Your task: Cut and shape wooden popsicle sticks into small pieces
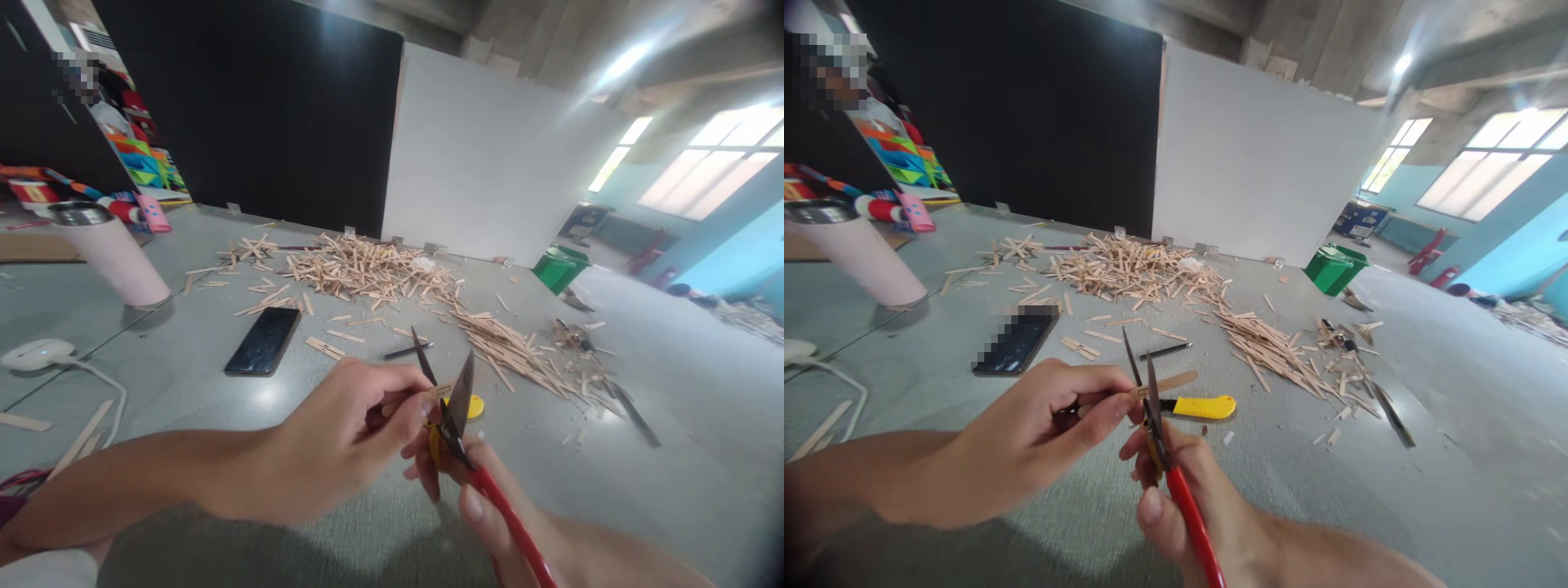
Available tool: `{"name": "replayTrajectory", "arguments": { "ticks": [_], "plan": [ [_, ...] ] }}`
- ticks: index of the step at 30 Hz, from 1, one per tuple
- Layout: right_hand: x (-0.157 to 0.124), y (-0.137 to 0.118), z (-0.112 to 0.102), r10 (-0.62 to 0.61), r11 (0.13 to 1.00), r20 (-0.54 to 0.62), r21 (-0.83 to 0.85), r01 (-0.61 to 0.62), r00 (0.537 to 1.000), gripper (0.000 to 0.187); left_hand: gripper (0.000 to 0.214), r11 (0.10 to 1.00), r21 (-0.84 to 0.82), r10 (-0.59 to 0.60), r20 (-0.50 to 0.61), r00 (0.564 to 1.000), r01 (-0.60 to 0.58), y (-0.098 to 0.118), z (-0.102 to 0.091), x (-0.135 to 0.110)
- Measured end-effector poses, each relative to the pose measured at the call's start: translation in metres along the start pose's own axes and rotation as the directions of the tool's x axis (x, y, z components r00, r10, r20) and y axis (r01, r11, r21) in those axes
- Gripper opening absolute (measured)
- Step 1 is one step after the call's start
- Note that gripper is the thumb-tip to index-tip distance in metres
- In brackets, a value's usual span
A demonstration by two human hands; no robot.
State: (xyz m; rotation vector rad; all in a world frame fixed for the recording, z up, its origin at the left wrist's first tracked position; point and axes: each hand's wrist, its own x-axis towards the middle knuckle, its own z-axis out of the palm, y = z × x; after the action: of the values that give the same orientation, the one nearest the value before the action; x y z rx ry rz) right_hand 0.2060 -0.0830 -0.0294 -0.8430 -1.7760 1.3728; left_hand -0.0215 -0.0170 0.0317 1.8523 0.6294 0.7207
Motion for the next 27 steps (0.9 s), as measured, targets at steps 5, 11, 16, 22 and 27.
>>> {"name": "replayTrajectory", "arguments": {
  "ticks": [5,11,16,22,27],
  "plan": [
    [0.002,-0.002,-0.002,0.019,0.999,-0.02,-0.049,-0.02,1.0,0.062,0.032,0.999,0.036,-0.012,-0.004,1.0,0.012,0.001,0.001,0.0],
    [0.003,-0.001,-0.003,-0.035,0.997,0.0,-0.068,0.035,0.999,0.051,0.035,0.999,0.037,-0.012,0.006,1.0,0.012,0.002,0.003,0.0],
    [0.006,-0.005,-0.001,-0.006,0.998,-0.022,-0.065,0.005,1.0,0.052,0.038,0.998,0.063,-0.022,0.014,1.0,0.021,0.001,0.003,0.0],
    [0.004,0.001,-0.003,-0.025,0.997,-0.015,-0.069,0.024,1.0,0.047,0.037,0.997,0.07,-0.032,0.017,0.999,0.03,0.0,0.002,0.0],
    [0.002,0.004,-0.005,-0.05,0.994,-0.001,-0.095,0.049,0.999,0.051,0.025,0.998,-0.04,-0.05,0.027,0.998,0.051,0.001,0.003,0.0]
  ]
}}
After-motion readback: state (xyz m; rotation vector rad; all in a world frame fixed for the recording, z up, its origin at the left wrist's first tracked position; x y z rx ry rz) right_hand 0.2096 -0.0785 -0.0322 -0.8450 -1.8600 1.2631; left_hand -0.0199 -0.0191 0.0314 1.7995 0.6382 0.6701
